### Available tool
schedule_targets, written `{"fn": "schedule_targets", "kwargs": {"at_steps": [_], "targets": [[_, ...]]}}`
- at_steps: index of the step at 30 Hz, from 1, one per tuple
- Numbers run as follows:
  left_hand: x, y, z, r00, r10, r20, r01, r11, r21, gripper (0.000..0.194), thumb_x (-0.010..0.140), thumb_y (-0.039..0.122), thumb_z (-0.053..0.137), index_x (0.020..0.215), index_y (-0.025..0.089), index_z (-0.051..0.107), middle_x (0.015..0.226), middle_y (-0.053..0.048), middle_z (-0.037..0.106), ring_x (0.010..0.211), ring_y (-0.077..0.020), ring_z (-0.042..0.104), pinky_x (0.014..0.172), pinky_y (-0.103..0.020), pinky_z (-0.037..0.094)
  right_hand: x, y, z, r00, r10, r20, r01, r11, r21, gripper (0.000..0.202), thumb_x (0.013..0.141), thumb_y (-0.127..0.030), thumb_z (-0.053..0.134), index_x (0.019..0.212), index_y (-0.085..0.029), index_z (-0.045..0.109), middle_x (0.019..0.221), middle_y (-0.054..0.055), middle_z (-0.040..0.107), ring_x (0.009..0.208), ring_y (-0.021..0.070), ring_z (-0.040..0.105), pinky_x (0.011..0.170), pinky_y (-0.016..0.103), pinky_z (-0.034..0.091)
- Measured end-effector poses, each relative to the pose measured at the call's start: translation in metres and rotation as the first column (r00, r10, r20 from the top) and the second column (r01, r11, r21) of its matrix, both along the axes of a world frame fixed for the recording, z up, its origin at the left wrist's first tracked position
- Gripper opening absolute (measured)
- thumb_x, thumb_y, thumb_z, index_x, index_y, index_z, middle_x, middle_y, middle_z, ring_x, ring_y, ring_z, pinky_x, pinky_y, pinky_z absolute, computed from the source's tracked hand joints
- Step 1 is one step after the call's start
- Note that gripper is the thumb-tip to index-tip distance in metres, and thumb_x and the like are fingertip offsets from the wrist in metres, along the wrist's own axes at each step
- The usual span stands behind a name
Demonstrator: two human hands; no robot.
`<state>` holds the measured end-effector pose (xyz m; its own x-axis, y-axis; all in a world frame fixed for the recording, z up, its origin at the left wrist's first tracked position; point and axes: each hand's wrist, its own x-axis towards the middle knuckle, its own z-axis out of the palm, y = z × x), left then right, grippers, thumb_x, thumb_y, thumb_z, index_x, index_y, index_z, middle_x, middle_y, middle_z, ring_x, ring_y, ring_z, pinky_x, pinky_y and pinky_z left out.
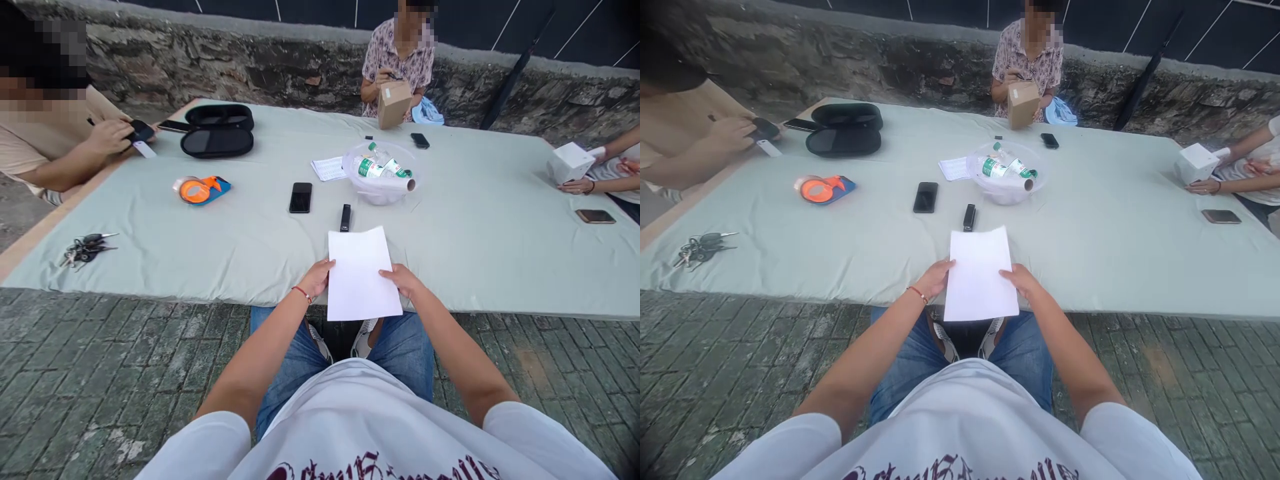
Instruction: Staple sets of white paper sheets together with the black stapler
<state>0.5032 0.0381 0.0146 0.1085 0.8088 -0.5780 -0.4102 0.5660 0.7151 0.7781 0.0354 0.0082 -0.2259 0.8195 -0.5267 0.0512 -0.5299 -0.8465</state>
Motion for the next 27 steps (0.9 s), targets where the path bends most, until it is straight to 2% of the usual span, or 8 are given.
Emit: {"fn": "schedule_targets", "kwargs": {"at_steps": [3,7,9,13,15,17,22,27], "targets": [[-0.007,-0.003,-0.013,0.995,0.056,0.077,-0.057,0.998,0.009,0.027,0.078,0.031,0.077,0.095,0.012,0.067,0.087,-0.011,0.076,0.077,-0.0220,0.072,0.081,-0.038,0.059,-0.002,-0.030,-0.013,0.998,-0.009,-0.065,0.008,1.000,-0.008,0.050,0.065,-0.051,0.087,0.100,-0.016,0.075,0.105,0.012,0.078,0.087,0.0262,0.074,0.082,0.042,0.061],[-0.010,0.000,-0.011,0.990,0.136,0.035,-0.138,0.989,0.054,0.034,0.073,0.033,0.082,0.094,0.013,0.065,0.081,-0.008,0.074,0.075,-0.0223,0.072,0.081,-0.040,0.058,-0.007,-0.059,-0.012,0.997,0.055,-0.054,-0.052,0.997,0.049,0.048,0.074,-0.056,0.079,0.103,-0.018,0.074,0.105,0.009,0.078,0.089,0.0250,0.074,0.084,0.041,0.059],[-0.005,0.001,-0.010,0.989,0.148,-0.007,-0.146,0.984,0.103,0.038,0.071,0.037,0.084,0.093,0.013,0.065,0.080,-0.008,0.074,0.077,-0.0233,0.072,0.082,-0.041,0.058,-0.009,-0.062,-0.013,1.000,0.011,-0.007,-0.010,0.992,0.125,0.048,0.078,-0.058,0.073,0.106,-0.020,0.071,0.106,0.007,0.077,0.092,0.0237,0.072,0.085,0.040,0.057],[0.006,-0.002,-0.013,0.992,0.118,-0.043,-0.110,0.983,0.149,0.041,0.071,0.045,0.082,0.091,0.014,0.066,0.079,-0.009,0.075,0.084,-0.0264,0.073,0.082,-0.042,0.058,-0.009,-0.046,-0.016,0.972,-0.222,0.070,0.196,0.942,0.274,0.044,0.082,-0.062,0.063,0.102,-0.023,0.063,0.092,0.001,0.074,0.080,0.0196,0.068,0.076,0.034,0.055],[0.009,-0.003,-0.015,0.995,0.097,-0.035,-0.091,0.986,0.138,0.042,0.071,0.046,0.082,0.093,0.014,0.066,0.082,-0.010,0.075,0.087,-0.0271,0.073,0.084,-0.043,0.058,-0.007,-0.034,-0.016,0.953,-0.269,0.138,0.214,0.922,0.322,0.041,0.083,-0.063,0.059,0.092,-0.023,0.061,0.083,0.000,0.071,0.072,0.0186,0.065,0.071,0.033,0.053],[0.010,-0.004,-0.017,0.996,0.085,-0.001,-0.085,0.988,0.127,0.044,0.071,0.044,0.083,0.096,0.013,0.066,0.086,-0.010,0.076,0.089,-0.0268,0.073,0.087,-0.043,0.057,-0.004,-0.024,-0.016,0.944,-0.264,0.198,0.180,0.914,0.362,0.040,0.084,-0.062,0.055,0.091,-0.023,0.061,0.081,0.000,0.070,0.071,0.0187,0.063,0.070,0.033,0.052],[0.011,-0.005,-0.018,0.993,0.039,0.109,-0.054,0.988,0.144,0.050,0.068,0.042,0.085,0.105,0.014,0.065,0.100,-0.011,0.076,0.094,-0.0244,0.072,0.092,-0.042,0.055,-0.002,-0.005,-0.018,0.939,-0.258,0.227,0.149,0.901,0.408,0.045,0.091,-0.058,0.045,0.120,-0.026,0.058,0.107,0.003,0.070,0.093,0.0208,0.066,0.084,0.036,0.053],[0.018,-0.004,-0.018,0.999,0.027,0.043,-0.036,0.973,0.228,0.055,0.070,0.051,0.083,0.108,0.015,0.066,0.103,-0.011,0.075,0.098,-0.0259,0.071,0.093,-0.042,0.054,-0.002,0.026,-0.007,0.860,-0.242,0.449,-0.036,0.849,0.527,0.050,0.093,-0.056,0.044,0.131,-0.025,0.056,0.118,0.010,0.069,0.106,0.0272,0.064,0.099,0.048,0.048]]}}
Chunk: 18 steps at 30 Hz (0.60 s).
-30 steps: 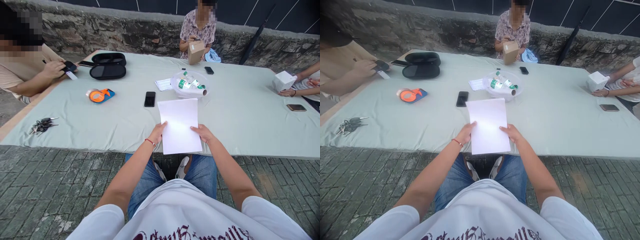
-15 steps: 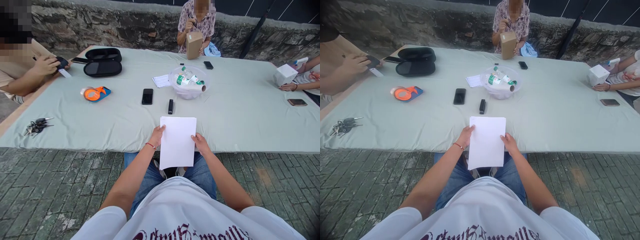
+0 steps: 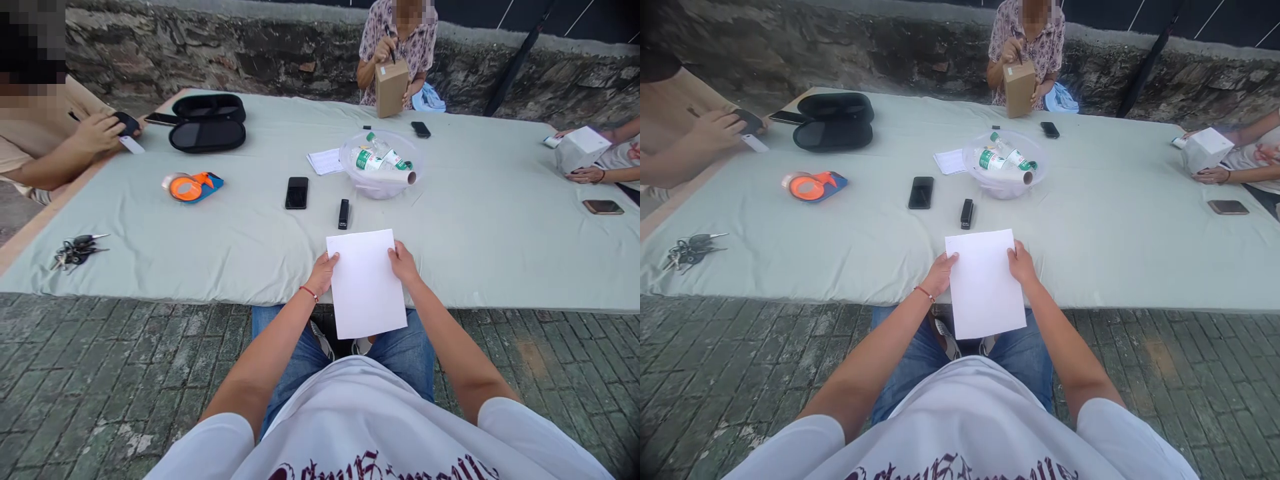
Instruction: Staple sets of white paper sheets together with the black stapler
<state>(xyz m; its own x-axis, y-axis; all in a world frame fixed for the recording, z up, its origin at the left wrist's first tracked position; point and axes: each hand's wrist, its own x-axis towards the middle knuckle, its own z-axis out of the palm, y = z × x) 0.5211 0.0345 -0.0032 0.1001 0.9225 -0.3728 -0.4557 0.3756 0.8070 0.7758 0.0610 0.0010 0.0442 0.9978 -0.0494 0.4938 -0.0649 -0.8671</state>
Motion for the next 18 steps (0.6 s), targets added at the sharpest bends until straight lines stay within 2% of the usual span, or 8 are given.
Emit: {"fn": "schedule_targets", "kwargs": {"at_steps": [2,4,6,8,12,13,16,18], "targets": [[0.002,0.002,0.001,1.000,-0.011,-0.023,0.012,0.999,0.034,0.055,0.069,0.053,0.082,0.107,0.015,0.066,0.102,-0.011,0.075,0.101,-0.0272,0.070,0.095,-0.043,0.053,-0.001,0.020,0.012,0.996,-0.001,0.085,-0.011,0.991,0.135,0.061,0.093,-0.058,0.046,0.143,-0.024,0.047,0.135,0.014,0.061,0.120,0.0294,0.059,0.106,0.051,0.043],[0.004,0.003,0.003,0.999,-0.040,-0.033,0.041,0.998,0.046,0.055,0.070,0.054,0.081,0.106,0.016,0.066,0.102,-0.011,0.075,0.103,-0.0278,0.069,0.096,-0.043,0.053,-0.004,0.043,0.026,0.980,0.131,0.148,-0.164,0.957,0.239,0.063,0.094,-0.061,0.046,0.146,-0.026,0.047,0.149,0.011,0.051,0.138,0.0289,0.046,0.116,0.050,0.034],[0.005,0.003,0.004,0.998,-0.057,-0.038,0.059,0.997,0.044,0.052,0.071,0.055,0.080,0.104,0.016,0.067,0.102,-0.010,0.076,0.105,-0.0279,0.069,0.096,-0.042,0.052,-0.007,0.066,0.039,0.919,0.336,0.207,-0.373,0.911,0.177,0.059,0.090,-0.067,0.051,0.132,-0.028,0.062,0.146,0.007,0.055,0.142,0.0313,0.041,0.120,0.051,0.028],[0.005,0.004,0.004,0.997,-0.047,-0.066,0.049,0.998,0.026,0.047,0.072,0.055,0.079,0.099,0.018,0.067,0.100,-0.009,0.076,0.106,-0.0279,0.068,0.096,-0.041,0.052,-0.009,0.086,0.049,0.845,0.498,0.194,-0.510,0.860,0.013,0.056,0.089,-0.073,0.049,0.112,-0.028,0.074,0.133,0.007,0.066,0.136,0.0337,0.049,0.118,0.052,0.031],[0.006,0.006,0.001,0.989,-0.017,-0.144,0.016,1.000,-0.008,0.037,0.076,0.052,0.077,0.093,0.020,0.068,0.102,-0.008,0.075,0.109,-0.0277,0.067,0.096,-0.039,0.052,-0.012,0.108,0.059,0.896,0.419,0.149,-0.425,0.905,0.011,0.066,0.091,-0.078,0.038,0.105,-0.026,0.076,0.125,0.008,0.070,0.132,0.0326,0.053,0.118,0.053,0.030],[0.006,0.007,0.000,0.989,-0.018,-0.144,0.016,1.000,-0.014,0.036,0.076,0.051,0.076,0.094,0.021,0.068,0.102,-0.008,0.075,0.109,-0.0278,0.067,0.095,-0.039,0.052,-0.014,0.109,0.060,0.883,0.445,0.147,-0.446,0.895,-0.031,0.065,0.088,-0.079,0.043,0.104,-0.026,0.077,0.122,0.008,0.071,0.130,0.0330,0.055,0.117,0.053,0.031],[0.007,0.008,0.000,0.992,-0.050,-0.116,0.048,0.999,-0.022,0.037,0.078,0.050,0.074,0.100,0.021,0.068,0.103,-0.008,0.075,0.107,-0.0283,0.068,0.093,-0.040,0.053,-0.023,0.106,0.059,0.790,0.601,0.122,-0.565,0.791,-0.237,0.062,0.083,-0.079,0.052,0.098,-0.026,0.079,0.110,0.009,0.075,0.118,0.0339,0.062,0.111,0.051,0.038],[0.008,0.009,0.000,0.992,-0.074,-0.099,0.074,0.997,-0.012,0.040,0.078,0.050,0.073,0.105,0.021,0.068,0.105,-0.008,0.075,0.105,-0.0283,0.068,0.091,-0.040,0.054,-0.034,0.102,0.055,0.808,0.571,0.143,-0.550,0.819,-0.160,0.064,0.087,-0.079,0.046,0.105,-0.027,0.077,0.116,0.008,0.074,0.121,0.0332,0.060,0.111,0.051,0.038]]}}
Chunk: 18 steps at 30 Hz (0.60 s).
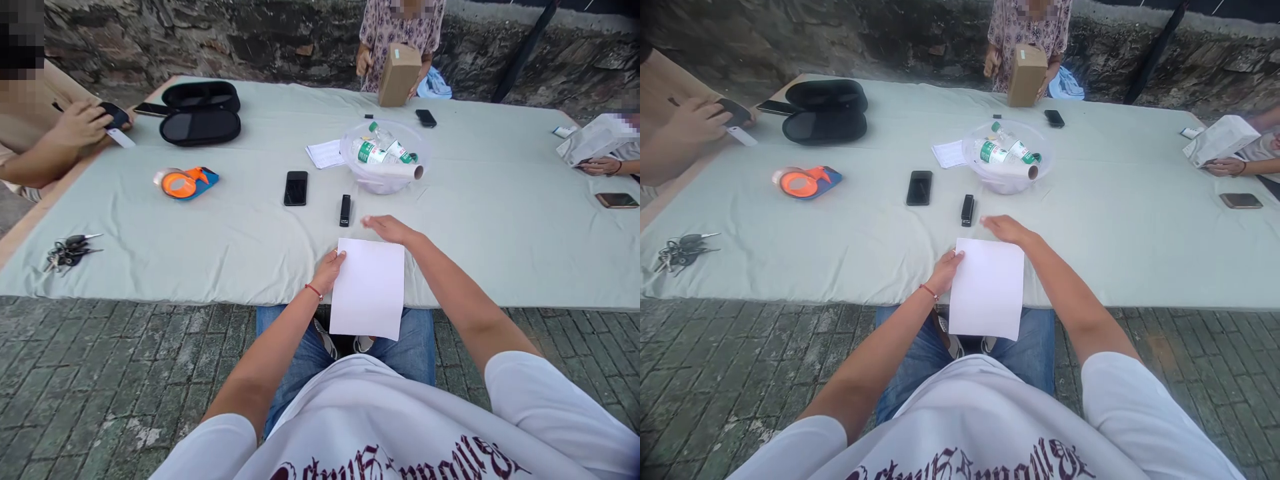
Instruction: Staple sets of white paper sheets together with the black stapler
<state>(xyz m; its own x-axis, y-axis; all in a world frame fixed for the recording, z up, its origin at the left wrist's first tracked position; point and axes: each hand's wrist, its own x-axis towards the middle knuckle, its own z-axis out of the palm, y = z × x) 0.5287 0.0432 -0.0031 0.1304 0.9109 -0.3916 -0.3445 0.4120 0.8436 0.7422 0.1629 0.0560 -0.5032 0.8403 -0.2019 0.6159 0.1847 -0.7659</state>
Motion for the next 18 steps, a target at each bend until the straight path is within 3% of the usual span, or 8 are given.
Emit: {"fn": "schedule_targets", "kwargs": {"at_steps": [2,5,9,12,18], "targets": [[0.000,0.001,0.000,1.000,0.000,0.006,0.000,1.000,-0.001,0.040,0.078,0.049,0.073,0.107,0.021,0.067,0.105,-0.008,0.075,0.104,-0.0280,0.069,0.090,-0.040,0.054,-0.011,-0.005,-0.005,0.999,0.012,-0.048,-0.009,0.997,0.078,0.063,0.088,-0.078,0.045,0.109,-0.028,0.076,0.121,0.006,0.072,0.123,0.0319,0.059,0.112,0.050,0.037],[0.000,0.002,-0.001,1.000,0.007,0.019,-0.006,1.000,-0.030,0.038,0.077,0.047,0.074,0.104,0.021,0.067,0.104,-0.008,0.075,0.103,-0.0285,0.069,0.089,-0.041,0.054,-0.026,-0.014,-0.011,0.989,0.144,-0.037,-0.144,0.990,0.003,0.058,0.087,-0.077,0.048,0.105,-0.029,0.076,0.117,0.005,0.074,0.115,0.0315,0.064,0.108,0.049,0.040],[-0.003,0.002,0.000,0.998,-0.010,0.060,0.013,0.999,-0.050,0.039,0.076,0.044,0.075,0.105,0.020,0.066,0.104,-0.009,0.075,0.104,-0.0288,0.069,0.091,-0.042,0.054,-0.041,-0.023,-0.015,0.993,0.114,0.015,-0.114,0.991,0.073,0.053,0.096,-0.065,0.042,0.111,-0.026,0.074,0.118,0.007,0.073,0.117,0.0303,0.062,0.108,0.047,0.039],[-0.005,0.003,0.001,0.997,-0.024,0.069,0.031,0.996,-0.090,0.039,0.077,0.043,0.075,0.106,0.019,0.065,0.103,-0.010,0.075,0.103,-0.0280,0.069,0.090,-0.040,0.054,-0.049,-0.024,-0.013,0.979,0.181,0.093,-0.188,0.980,0.068,0.040,0.099,-0.050,0.045,0.105,-0.023,0.074,0.109,0.007,0.075,0.105,0.0264,0.065,0.096,0.040,0.045],[-0.005,0.003,0.003,0.996,-0.036,0.076,0.042,0.996,-0.079,0.038,0.075,0.044,0.077,0.100,0.017,0.065,0.096,-0.009,0.076,0.100,-0.0278,0.070,0.088,-0.039,0.054,-0.064,-0.016,-0.007,0.991,0.130,0.026,-0.132,0.989,0.069,0.019,0.091,-0.031,0.056,0.089,-0.019,0.071,0.086,0.002,0.071,0.080,0.0168,0.060,0.074,0.028,0.042]]}}
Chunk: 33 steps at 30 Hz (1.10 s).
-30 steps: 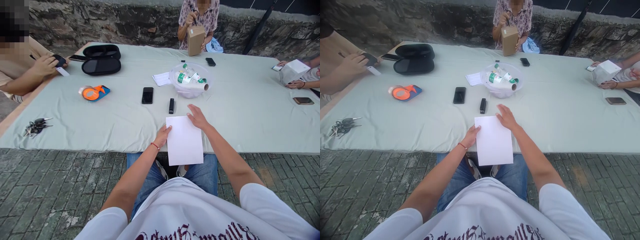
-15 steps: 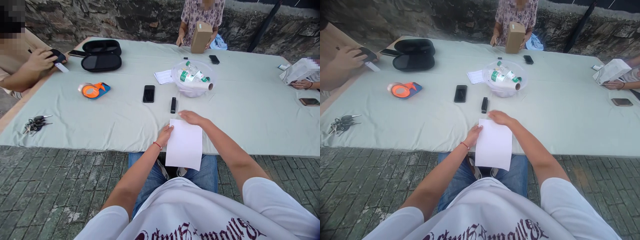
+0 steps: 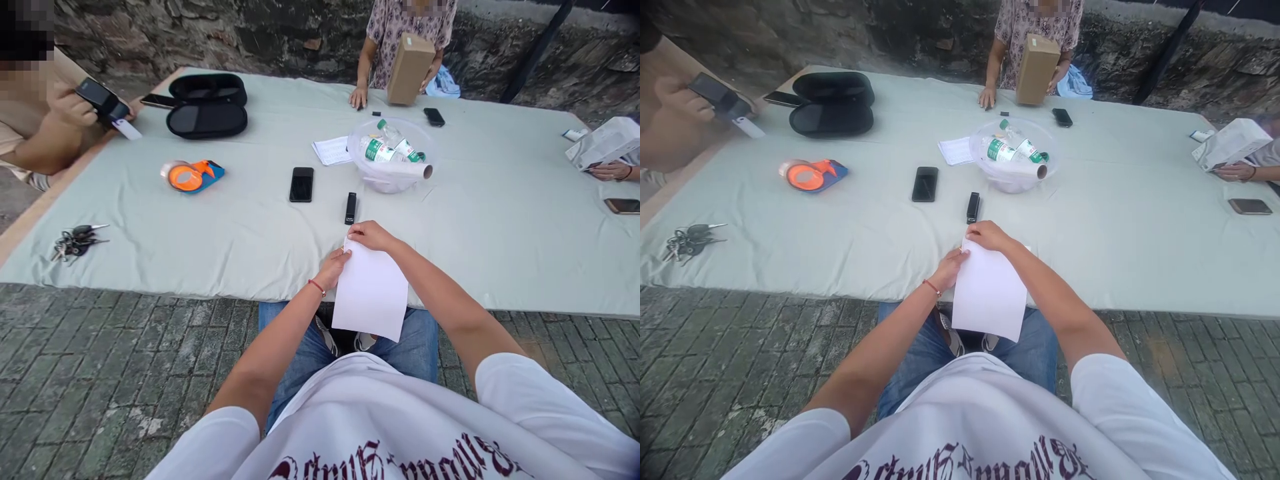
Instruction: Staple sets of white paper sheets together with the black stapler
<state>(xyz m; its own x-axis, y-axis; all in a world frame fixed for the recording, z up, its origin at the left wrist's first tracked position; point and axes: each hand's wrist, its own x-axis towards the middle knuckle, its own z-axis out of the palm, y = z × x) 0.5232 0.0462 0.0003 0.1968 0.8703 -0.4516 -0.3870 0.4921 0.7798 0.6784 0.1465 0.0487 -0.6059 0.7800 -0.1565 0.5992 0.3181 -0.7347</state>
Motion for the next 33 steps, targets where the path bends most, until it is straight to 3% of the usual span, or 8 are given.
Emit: {"fn": "schedule_targets", "kwargs": {"at_steps": [5,11,14,17,24,27,33], "targets": [[-0.003,-0.006,0.001,0.999,-0.043,0.016,0.043,0.999,0.025,0.046,0.076,0.053,0.076,0.100,0.015,0.067,0.096,-0.012,0.076,0.101,-0.0300,0.070,0.087,-0.040,0.054,-0.002,0.006,0.006,0.998,-0.065,0.019,0.064,0.997,0.043,0.020,0.091,-0.027,0.051,0.084,-0.018,0.067,0.079,0.001,0.064,0.073,0.0144,0.054,0.069,0.027,0.038],[0.000,-0.009,0.000,0.995,-0.092,-0.022,0.093,0.994,0.049,0.051,0.075,0.057,0.076,0.100,0.013,0.067,0.093,-0.014,0.076,0.099,-0.0312,0.070,0.085,-0.041,0.055,0.001,0.014,0.010,1.000,0.005,0.029,-0.003,0.997,-0.083,0.026,0.090,-0.036,0.053,0.083,-0.018,0.070,0.079,0.001,0.067,0.075,0.0158,0.057,0.069,0.027,0.040],[0.002,-0.009,0.003,0.994,-0.110,-0.005,0.110,0.991,0.071,0.051,0.077,0.057,0.075,0.102,0.013,0.067,0.092,-0.013,0.076,0.099,-0.0311,0.070,0.085,-0.041,0.054,-0.002,0.015,0.015,0.996,0.045,0.071,-0.044,0.999,-0.016,0.024,0.089,-0.029,0.053,0.084,-0.018,0.073,0.090,0.003,0.072,0.087,0.0180,0.062,0.077,0.028,0.042],[0.000,-0.012,0.006,0.989,-0.145,-0.013,0.145,0.987,0.062,0.052,0.076,0.057,0.076,0.103,0.013,0.067,0.092,-0.012,0.076,0.095,-0.0300,0.071,0.083,-0.040,0.054,-0.001,0.018,0.018,0.993,0.006,0.115,-0.014,0.998,0.068,0.027,0.093,-0.027,0.049,0.089,-0.018,0.074,0.097,0.005,0.074,0.092,0.0193,0.064,0.081,0.029,0.043],[-0.005,-0.022,0.007,0.988,-0.136,-0.070,0.139,0.989,0.041,0.055,0.073,0.060,0.078,0.101,0.014,0.066,0.097,-0.012,0.075,0.087,-0.0263,0.070,0.077,-0.037,0.053,0.021,0.033,0.015,0.998,-0.013,0.056,0.015,0.999,-0.046,0.038,0.099,-0.045,0.043,0.100,-0.021,0.073,0.111,0.006,0.074,0.101,0.0220,0.066,0.089,0.032,0.047],[-0.004,-0.021,0.007,0.990,-0.135,-0.034,0.136,0.990,0.025,0.054,0.072,0.059,0.079,0.100,0.014,0.066,0.098,-0.013,0.075,0.089,-0.0268,0.070,0.078,-0.038,0.053,0.029,0.033,0.019,0.986,0.111,0.122,-0.097,0.988,-0.117,0.043,0.099,-0.053,0.042,0.098,-0.023,0.073,0.112,0.006,0.074,0.103,0.0249,0.066,0.093,0.035,0.048],[-0.004,-0.018,0.006,0.992,-0.116,-0.041,0.116,0.993,-0.006,0.050,0.072,0.058,0.079,0.093,0.016,0.064,0.097,-0.012,0.074,0.089,-0.0273,0.069,0.078,-0.038,0.053,0.028,0.021,0.022,0.993,0.059,0.106,-0.054,0.997,-0.048,0.045,0.098,-0.058,0.041,0.112,-0.026,0.069,0.117,0.005,0.073,0.114,0.0290,0.062,0.103,0.042,0.044]]}}
